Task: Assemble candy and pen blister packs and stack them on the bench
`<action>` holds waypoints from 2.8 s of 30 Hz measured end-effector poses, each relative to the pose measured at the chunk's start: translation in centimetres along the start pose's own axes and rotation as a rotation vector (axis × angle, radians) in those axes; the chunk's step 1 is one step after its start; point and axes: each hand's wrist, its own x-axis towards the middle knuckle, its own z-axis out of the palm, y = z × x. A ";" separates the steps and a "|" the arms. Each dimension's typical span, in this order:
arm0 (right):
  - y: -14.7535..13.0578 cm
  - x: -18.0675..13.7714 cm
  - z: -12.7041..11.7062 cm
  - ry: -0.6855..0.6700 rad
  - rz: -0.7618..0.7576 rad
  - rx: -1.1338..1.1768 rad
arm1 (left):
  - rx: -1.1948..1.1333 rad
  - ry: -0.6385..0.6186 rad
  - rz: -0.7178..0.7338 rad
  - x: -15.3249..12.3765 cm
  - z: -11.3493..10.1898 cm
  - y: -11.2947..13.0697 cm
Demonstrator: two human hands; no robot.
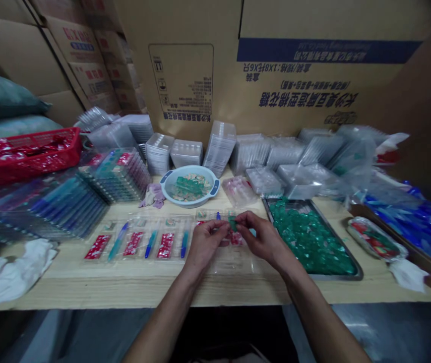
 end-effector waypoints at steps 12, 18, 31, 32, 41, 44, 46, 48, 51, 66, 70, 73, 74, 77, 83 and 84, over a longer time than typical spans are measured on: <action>-1.5 -0.9 -2.1 -0.017 -0.176 -0.358 | -0.094 -0.015 0.039 -0.8 -0.2 1.0; -2.3 -0.9 -1.1 -0.137 -0.185 -0.418 | -0.074 -0.045 0.022 -1.2 0.2 0.7; -1.1 -0.1 0.0 -0.089 -0.099 -0.423 | -0.258 -0.058 0.101 -1.3 -0.1 0.6; -1.0 0.0 0.2 -0.058 -0.074 -0.425 | -0.309 -0.062 0.060 -1.4 -0.1 0.5; -1.4 -0.2 -0.4 -0.066 -0.174 -0.595 | -0.513 0.000 -0.217 -0.1 -0.1 -0.6; 1.1 0.2 -2.4 -0.055 -0.130 -0.485 | -0.487 0.008 -0.190 0.1 0.1 -0.5; 3.5 0.3 -4.0 -0.009 0.047 -0.551 | -0.467 0.003 -0.177 0.1 0.1 -0.2; 5.9 -0.1 -5.2 -0.005 0.272 -0.747 | -0.451 0.000 -0.177 0.1 0.1 0.0; 8.7 -1.1 -5.9 -0.093 0.413 -0.961 | -0.436 0.004 -0.168 0.0 0.1 0.0; 6.3 -1.2 -5.7 0.279 0.027 -0.260 | 0.085 0.023 0.096 0.9 2.1 -1.5; 1.9 -0.8 -1.8 0.121 -0.134 -0.279 | -0.005 -0.052 0.025 0.9 3.5 -1.9; 0.6 -0.5 0.0 0.044 -0.190 -0.278 | -0.093 -0.048 -0.005 0.9 3.3 -1.8; 0.4 -0.4 0.2 0.024 -0.197 -0.259 | -0.101 -0.042 -0.002 0.9 3.0 -1.7; 0.3 -0.1 0.1 -0.020 -0.207 -0.184 | -0.080 -0.024 0.025 0.7 1.9 -1.4; 0.8 0.7 0.2 0.021 -0.108 -0.095 | -0.168 -0.113 -0.026 0.4 0.7 -0.9; 1.0 0.8 0.3 0.025 -0.063 -0.065 | -0.174 -0.132 -0.020 0.3 0.6 -0.9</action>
